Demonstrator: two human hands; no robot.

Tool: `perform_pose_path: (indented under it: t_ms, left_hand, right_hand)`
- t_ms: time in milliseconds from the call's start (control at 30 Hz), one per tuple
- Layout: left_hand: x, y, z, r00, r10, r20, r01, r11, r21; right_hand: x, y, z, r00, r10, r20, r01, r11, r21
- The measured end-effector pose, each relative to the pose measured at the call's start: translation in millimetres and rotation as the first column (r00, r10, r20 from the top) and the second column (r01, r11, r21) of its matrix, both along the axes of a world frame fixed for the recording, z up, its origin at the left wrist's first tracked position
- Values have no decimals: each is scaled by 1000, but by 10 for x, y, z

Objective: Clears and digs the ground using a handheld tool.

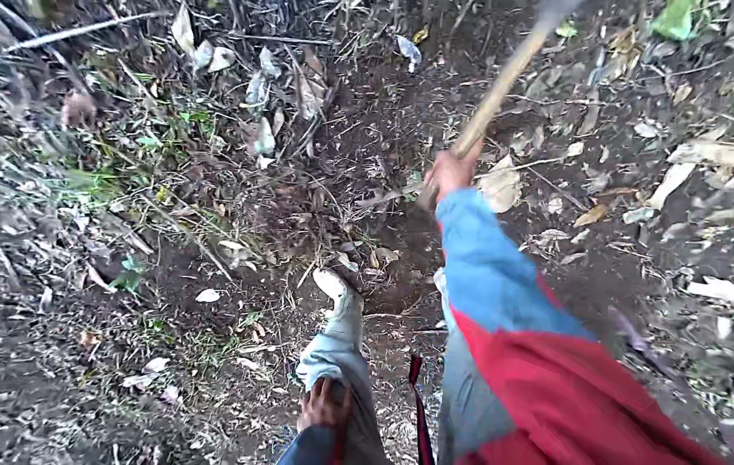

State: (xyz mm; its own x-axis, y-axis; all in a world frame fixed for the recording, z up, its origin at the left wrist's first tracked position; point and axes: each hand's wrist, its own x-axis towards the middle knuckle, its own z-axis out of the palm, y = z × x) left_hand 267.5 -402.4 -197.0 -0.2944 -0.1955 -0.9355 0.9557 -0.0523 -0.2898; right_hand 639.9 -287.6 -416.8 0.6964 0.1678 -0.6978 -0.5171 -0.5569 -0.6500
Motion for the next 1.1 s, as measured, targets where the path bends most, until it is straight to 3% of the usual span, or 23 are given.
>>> perform_pose_path:
  t_ms: [67, 100, 167, 233, 267, 333, 400, 433, 500, 567, 633, 700, 767, 833, 867, 933, 1000, 1033, 1100]
  left_hand:
    - [-789, -944, -596, 984, -176, 41, 148, 914, 377]
    - [-929, -1090, -738, 979, -197, 41, 161, 889, 428]
    - [-902, -999, -721, 983, -177, 42, 150, 918, 367]
    - [-592, -587, -514, 998, -67, 19, 64, 990, 129]
    - [-525, -518, -516, 998, -55, 24, 52, 990, 132]
    - [-786, -788, -655, 987, -151, 57, 124, 938, 325]
    - [-957, -933, -733, 984, -167, 69, 127, 910, 394]
    - [-984, -958, -741, 984, -160, 76, 119, 917, 381]
    - [-1012, -965, -779, 983, -158, 94, 111, 919, 377]
    - [-1089, -1001, -777, 984, -155, 92, 108, 914, 392]
    - [-1103, -995, -789, 986, -140, 91, 98, 926, 366]
    - [-1103, -970, -781, 988, -113, 101, 72, 937, 343]
    - [-1128, -982, -766, 989, -112, 96, 74, 939, 335]
    - [-1117, -971, -809, 989, -122, 83, 87, 937, 340]
    - [-1112, -972, -777, 990, -121, 77, 91, 945, 314]
    - [-1053, -930, -814, 989, -121, 84, 91, 949, 302]
    - [-1021, -902, -807, 989, -120, 84, 90, 949, 303]
    - [-1005, -905, -774, 990, -116, 82, 87, 950, 300]
    - [-983, -903, -803, 989, -125, 76, 97, 948, 302]
  right_hand:
    - [283, 661, -172, 998, -57, 12, 56, 993, 104]
    - [288, 876, -257, 999, -33, -3, 33, 994, 103]
    - [-117, 904, -390, 982, 169, -88, -169, 986, 3]
    - [-997, 228, -455, 864, 441, -243, -474, 875, -101]
    - [-1426, -239, -425, 770, 560, -306, -619, 773, -140]
    - [-2029, -1069, -169, 535, 714, -451, -839, 514, -180]
    - [-2259, -1604, 180, 436, 710, -553, -891, 429, -151]
    - [-2241, -1770, 300, 460, 683, -567, -874, 459, -157]
    - [-2012, -1804, 357, 635, 597, -491, -753, 621, -218]
    - [-1603, -1458, 242, 818, 461, -345, -555, 790, -261]
    - [-1066, -910, 4, 952, 232, -200, -267, 948, -173]
    - [-585, -298, -298, 995, 12, -99, -11, 1000, 12]
    - [-423, 100, -509, 990, -88, -114, 96, 993, 73]
    - [-806, -17, -613, 979, 59, -197, -72, 995, -62]
    - [-1203, -405, -597, 942, 193, -276, -243, 956, -161]
    - [-1929, -1380, -481, 803, 414, -428, -549, 793, -263]
    - [-2268, -2088, -150, 596, 537, -597, -766, 604, -221]
    - [-2301, -2323, 57, 523, 556, -646, -817, 543, -194]
    - [-2187, -2492, 236, 535, 547, -644, -819, 522, -237]
